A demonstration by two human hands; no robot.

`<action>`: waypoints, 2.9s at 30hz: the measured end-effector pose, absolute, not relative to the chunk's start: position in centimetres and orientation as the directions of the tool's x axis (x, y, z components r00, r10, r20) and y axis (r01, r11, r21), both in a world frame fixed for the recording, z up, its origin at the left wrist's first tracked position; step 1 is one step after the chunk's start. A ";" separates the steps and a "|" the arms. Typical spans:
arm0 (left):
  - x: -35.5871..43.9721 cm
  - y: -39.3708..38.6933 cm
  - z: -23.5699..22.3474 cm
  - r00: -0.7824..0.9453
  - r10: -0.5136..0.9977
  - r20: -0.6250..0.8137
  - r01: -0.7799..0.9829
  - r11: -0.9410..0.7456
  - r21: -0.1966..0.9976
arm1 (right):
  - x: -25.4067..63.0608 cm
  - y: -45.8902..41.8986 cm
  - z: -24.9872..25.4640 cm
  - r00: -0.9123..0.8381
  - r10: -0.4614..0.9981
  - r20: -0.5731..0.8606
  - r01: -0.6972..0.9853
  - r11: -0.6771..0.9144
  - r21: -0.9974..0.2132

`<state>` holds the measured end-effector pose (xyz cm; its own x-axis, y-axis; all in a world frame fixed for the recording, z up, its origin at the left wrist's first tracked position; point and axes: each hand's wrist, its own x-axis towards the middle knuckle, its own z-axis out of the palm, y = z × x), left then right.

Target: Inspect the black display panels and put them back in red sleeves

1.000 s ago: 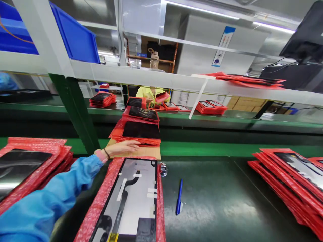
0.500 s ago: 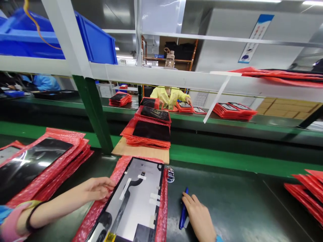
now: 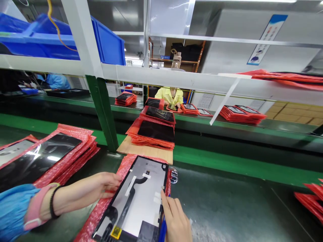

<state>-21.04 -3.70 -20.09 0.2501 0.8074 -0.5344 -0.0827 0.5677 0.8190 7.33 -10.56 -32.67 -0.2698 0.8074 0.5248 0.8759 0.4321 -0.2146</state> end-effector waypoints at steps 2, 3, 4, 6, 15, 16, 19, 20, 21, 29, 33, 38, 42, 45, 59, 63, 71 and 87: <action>-20.7 -3.3 -20.3 0.226 0.794 -0.564 -0.093 0.594 0.799 | 6.2 -10.6 -32.9 -0.233 0.808 0.542 0.887 0.405 -0.223; -20.4 -3.1 -20.3 0.241 0.792 -0.561 -0.094 0.594 0.799 | 6.0 -10.5 -33.0 -0.220 0.808 0.547 0.887 0.399 -0.232; -20.0 -2.9 -20.2 0.282 0.792 -0.542 -0.091 0.585 0.806 | 5.9 -10.4 -33.0 -0.215 0.804 0.555 0.883 0.403 -0.241; -18.7 -2.7 -20.1 0.393 0.769 -0.503 -0.097 0.579 0.809 | 6.0 -10.4 -33.0 -0.231 0.789 0.569 0.869 0.430 -0.244; -16.5 -1.1 -20.5 0.446 0.838 -0.314 -0.205 0.437 0.876 | 9.0 -9.7 -28.5 -0.121 0.725 0.678 0.885 0.388 -0.256; -16.6 -0.7 -20.2 0.429 0.865 -0.262 -0.225 0.383 0.896 | 9.2 -9.5 -27.3 -0.062 0.692 0.719 0.866 0.395 -0.305; -16.7 0.3 -18.7 0.334 0.942 -0.032 -0.277 0.131 0.952 | 8.6 -8.7 -23.5 0.195 0.669 0.717 0.718 0.401 -0.569; -16.6 0.7 -18.3 0.298 0.953 0.052 -0.281 0.035 0.959 | 8.1 -8.4 -22.3 0.282 0.653 0.703 0.604 0.449 -0.659; -16.4 1.0 -17.9 0.266 0.956 0.121 -0.279 -0.044 0.959 | 7.5 -8.0 -21.2 0.350 0.644 0.681 0.438 0.530 -0.726; -16.5 2.1 -17.2 0.174 0.952 0.251 -0.331 -0.183 0.926 | 3.8 -4.4 -19.4 0.286 0.716 0.636 -0.036 0.672 -0.740; -17.2 2.1 -17.3 0.155 0.967 0.200 -0.344 -0.137 0.929 | 2.8 -3.2 -21.2 0.324 0.568 0.757 0.229 0.729 -0.645; -17.4 2.4 -17.6 0.157 0.977 0.146 -0.352 -0.083 0.932 | 1.7 -2.8 -20.7 0.232 0.562 0.794 0.330 0.722 -0.608; -17.5 2.4 -18.1 0.138 0.984 0.110 -0.328 -0.060 0.943 | 1.2 -3.0 -20.3 0.266 0.542 0.797 0.452 0.660 -0.600; -17.6 2.2 -18.3 0.141 0.983 0.115 -0.328 -0.064 0.943 | 1.0 -3.1 -20.5 0.220 0.497 0.839 0.522 0.667 -0.532; -17.5 2.0 -18.1 0.160 0.983 0.086 -0.393 -0.016 0.919 | 1.4 -3.7 -20.1 0.403 0.558 0.725 0.091 0.764 -0.639; -17.3 1.8 -17.6 0.178 0.981 0.083 -0.452 0.007 0.892 | 2.9 -3.8 -19.3 0.507 0.612 0.607 -0.009 0.708 -0.706; -17.4 1.4 -17.9 0.111 0.982 0.154 -0.401 -0.097 0.911 | 4.6 -2.8 -19.4 0.395 0.863 0.314 0.034 0.328 -0.944; -17.7 1.2 -18.4 0.151 0.934 0.322 -0.258 -0.277 0.925 | 4.3 -2.7 -20.1 0.283 0.918 0.277 0.123 0.252 -0.960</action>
